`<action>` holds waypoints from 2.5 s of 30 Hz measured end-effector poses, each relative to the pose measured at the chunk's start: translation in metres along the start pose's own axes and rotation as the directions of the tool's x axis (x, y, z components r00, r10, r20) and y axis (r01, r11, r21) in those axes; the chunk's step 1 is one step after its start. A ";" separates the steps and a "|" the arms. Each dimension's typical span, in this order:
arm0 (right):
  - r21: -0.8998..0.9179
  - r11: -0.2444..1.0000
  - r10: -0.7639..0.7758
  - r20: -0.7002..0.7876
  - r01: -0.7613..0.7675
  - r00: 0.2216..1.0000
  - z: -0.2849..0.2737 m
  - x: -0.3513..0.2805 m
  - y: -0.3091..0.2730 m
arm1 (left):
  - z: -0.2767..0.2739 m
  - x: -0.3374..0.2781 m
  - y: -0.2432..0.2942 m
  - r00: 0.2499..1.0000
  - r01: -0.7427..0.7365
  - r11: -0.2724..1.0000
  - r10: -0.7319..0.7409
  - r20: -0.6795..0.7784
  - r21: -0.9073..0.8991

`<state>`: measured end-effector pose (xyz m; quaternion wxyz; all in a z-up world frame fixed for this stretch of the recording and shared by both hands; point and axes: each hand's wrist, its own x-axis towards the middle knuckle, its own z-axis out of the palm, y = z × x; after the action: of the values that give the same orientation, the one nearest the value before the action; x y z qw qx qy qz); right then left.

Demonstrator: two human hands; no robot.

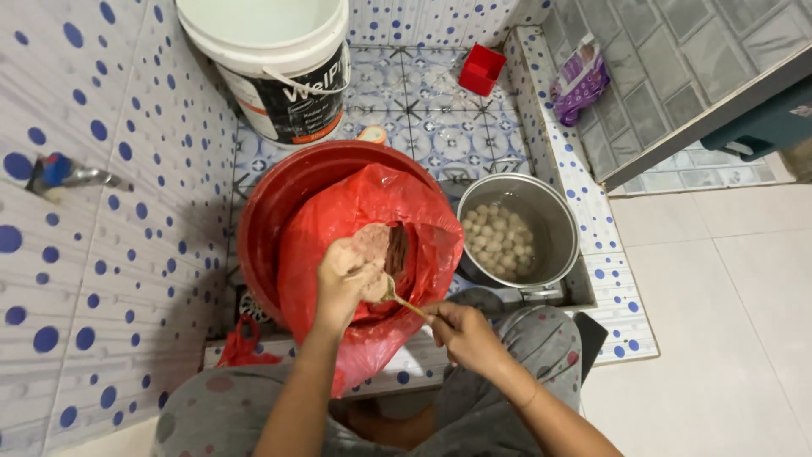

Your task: Forming meatballs by hand and dropping them into a pot of water using a spoon.

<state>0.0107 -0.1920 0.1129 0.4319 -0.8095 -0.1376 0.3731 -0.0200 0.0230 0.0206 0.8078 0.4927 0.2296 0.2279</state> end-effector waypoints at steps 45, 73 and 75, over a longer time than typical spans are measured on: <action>0.442 0.893 0.134 -0.095 -0.079 0.986 -0.026 0.054 0.138 | 0.036 0.013 0.037 0.923 0.378 0.917 -0.363 -0.128 0.125; 0.501 0.864 0.081 -0.234 0.048 0.969 -0.023 0.008 0.119 | 0.025 -0.008 0.046 0.972 0.234 0.948 -0.233 -0.029 0.214; 0.464 0.886 0.114 -0.226 0.004 0.967 -0.020 0.008 0.114 | 0.025 -0.011 0.045 0.942 0.332 0.931 -0.320 -0.096 0.150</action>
<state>0.0193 -0.2673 0.0249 0.6147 -0.7272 0.0327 0.3036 -0.0198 0.0179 0.0732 0.7828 0.5041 0.3541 0.0880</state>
